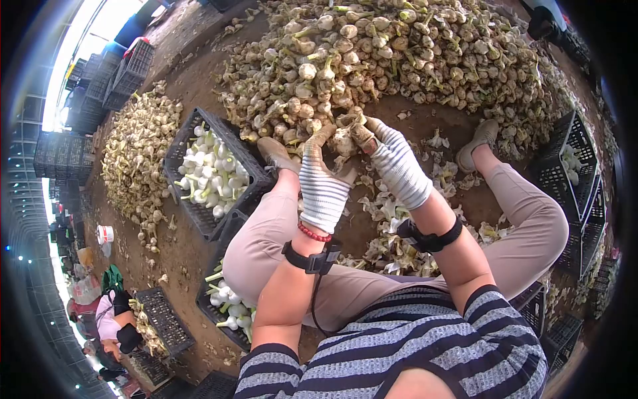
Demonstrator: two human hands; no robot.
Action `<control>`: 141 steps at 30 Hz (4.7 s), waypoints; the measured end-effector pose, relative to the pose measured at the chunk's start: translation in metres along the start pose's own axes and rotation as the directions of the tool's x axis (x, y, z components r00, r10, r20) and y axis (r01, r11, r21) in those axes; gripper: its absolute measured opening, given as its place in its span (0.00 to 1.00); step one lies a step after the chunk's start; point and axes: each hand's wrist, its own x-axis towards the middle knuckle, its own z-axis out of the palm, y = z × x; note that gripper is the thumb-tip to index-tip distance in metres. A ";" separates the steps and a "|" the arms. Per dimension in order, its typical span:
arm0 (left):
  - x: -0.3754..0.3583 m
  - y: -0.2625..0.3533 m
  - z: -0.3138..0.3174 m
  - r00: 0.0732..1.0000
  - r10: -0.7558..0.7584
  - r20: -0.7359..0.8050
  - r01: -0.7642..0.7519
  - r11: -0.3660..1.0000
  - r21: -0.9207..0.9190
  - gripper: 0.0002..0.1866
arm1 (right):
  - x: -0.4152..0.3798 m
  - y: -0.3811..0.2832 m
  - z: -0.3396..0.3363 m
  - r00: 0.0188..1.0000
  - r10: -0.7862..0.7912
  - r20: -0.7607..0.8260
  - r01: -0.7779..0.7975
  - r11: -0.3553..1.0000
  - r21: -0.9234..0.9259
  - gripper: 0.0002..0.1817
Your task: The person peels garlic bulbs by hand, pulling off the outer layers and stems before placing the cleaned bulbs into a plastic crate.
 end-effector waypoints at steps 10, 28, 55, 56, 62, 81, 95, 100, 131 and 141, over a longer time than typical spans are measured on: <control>0.006 0.000 -0.006 0.994 -0.016 0.111 0.016 1.000 0.009 0.33 | -0.010 -0.036 -0.028 0.983 0.047 0.175 -0.029 0.994 -0.105 0.22; 0.000 0.014 -0.001 0.991 -0.079 0.107 0.077 0.997 0.028 0.32 | -0.007 -0.014 -0.039 0.989 0.018 0.147 0.003 0.990 -0.140 0.24; 0.002 -0.009 0.002 0.993 -0.061 0.101 0.064 0.998 -0.030 0.31 | -0.017 -0.041 -0.022 0.993 0.117 -0.020 -0.119 0.980 -0.160 0.22; 0.003 -0.016 0.002 0.995 0.031 0.096 -0.041 0.993 0.109 0.31 | -0.017 -0.042 -0.019 0.989 0.131 -0.068 -0.143 0.968 -0.209 0.19; -0.003 0.007 0.002 0.990 0.056 0.126 -0.082 0.974 0.211 0.32 | -0.014 -0.034 -0.027 0.996 0.086 -0.020 -0.089 0.963 -0.254 0.15; -0.002 -0.010 0.004 0.967 0.173 0.185 -0.224 0.927 0.301 0.33 | -0.018 -0.029 -0.029 0.997 0.054 -0.062 -0.068 0.963 -0.260 0.14; -0.007 0.006 0.005 0.978 -0.162 0.130 0.170 0.984 -0.053 0.29 | -0.025 -0.022 -0.044 0.997 0.076 -0.024 -0.080 0.963 -0.257 0.17; -0.005 -0.007 0.010 0.991 0.101 0.090 -0.119 0.966 0.229 0.32 | -0.033 -0.030 -0.030 0.983 -0.079 -0.168 -0.025 0.840 -0.542 0.16; -0.010 -0.005 0.006 0.922 -0.306 0.237 0.357 0.908 -0.220 0.31 | -0.033 -0.009 -0.049 0.976 0.215 -0.040 -0.207 0.967 0.147 0.17; -0.011 0.002 0.014 0.763 -0.585 0.274 0.609 0.510 -0.607 0.22 | -0.038 -0.010 -0.041 0.985 0.173 -0.018 -0.174 0.976 -0.133 0.16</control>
